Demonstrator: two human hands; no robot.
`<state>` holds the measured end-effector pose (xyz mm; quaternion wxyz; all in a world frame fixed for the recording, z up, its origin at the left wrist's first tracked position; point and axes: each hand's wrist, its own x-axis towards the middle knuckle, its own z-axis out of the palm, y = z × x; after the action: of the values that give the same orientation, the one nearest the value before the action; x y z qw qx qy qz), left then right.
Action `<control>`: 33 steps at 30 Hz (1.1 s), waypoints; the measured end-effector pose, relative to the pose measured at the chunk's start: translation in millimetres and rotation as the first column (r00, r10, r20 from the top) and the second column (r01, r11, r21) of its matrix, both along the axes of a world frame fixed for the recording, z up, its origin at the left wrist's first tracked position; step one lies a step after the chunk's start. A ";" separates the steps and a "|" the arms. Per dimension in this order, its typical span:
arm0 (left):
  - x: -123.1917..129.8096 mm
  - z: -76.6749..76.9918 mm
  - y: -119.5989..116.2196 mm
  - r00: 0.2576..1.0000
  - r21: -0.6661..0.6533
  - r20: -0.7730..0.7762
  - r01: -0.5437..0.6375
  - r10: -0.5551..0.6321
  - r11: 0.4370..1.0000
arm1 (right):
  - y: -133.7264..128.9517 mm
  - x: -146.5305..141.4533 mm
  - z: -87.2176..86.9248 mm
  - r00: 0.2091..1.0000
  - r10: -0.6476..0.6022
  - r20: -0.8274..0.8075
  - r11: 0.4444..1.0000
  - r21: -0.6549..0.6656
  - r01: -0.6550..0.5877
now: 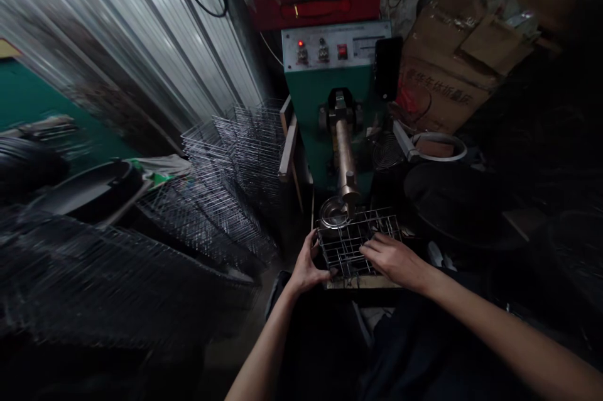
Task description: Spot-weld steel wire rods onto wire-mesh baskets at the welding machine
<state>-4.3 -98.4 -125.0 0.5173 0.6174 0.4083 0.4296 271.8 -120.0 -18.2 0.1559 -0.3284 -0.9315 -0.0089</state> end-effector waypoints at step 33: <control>5.4 8.2 -2.5 0.999 0.065 0.025 -0.035 0.034 0.997 | 4.2 -17.6 22.5 0.948 -0.074 0.310 0.997 -0.010 0.081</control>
<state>1.1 -100.9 -116.8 0.4940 0.6219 0.3983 0.4588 254.2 -115.8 4.3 0.0041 -0.3608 -0.9310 -0.0559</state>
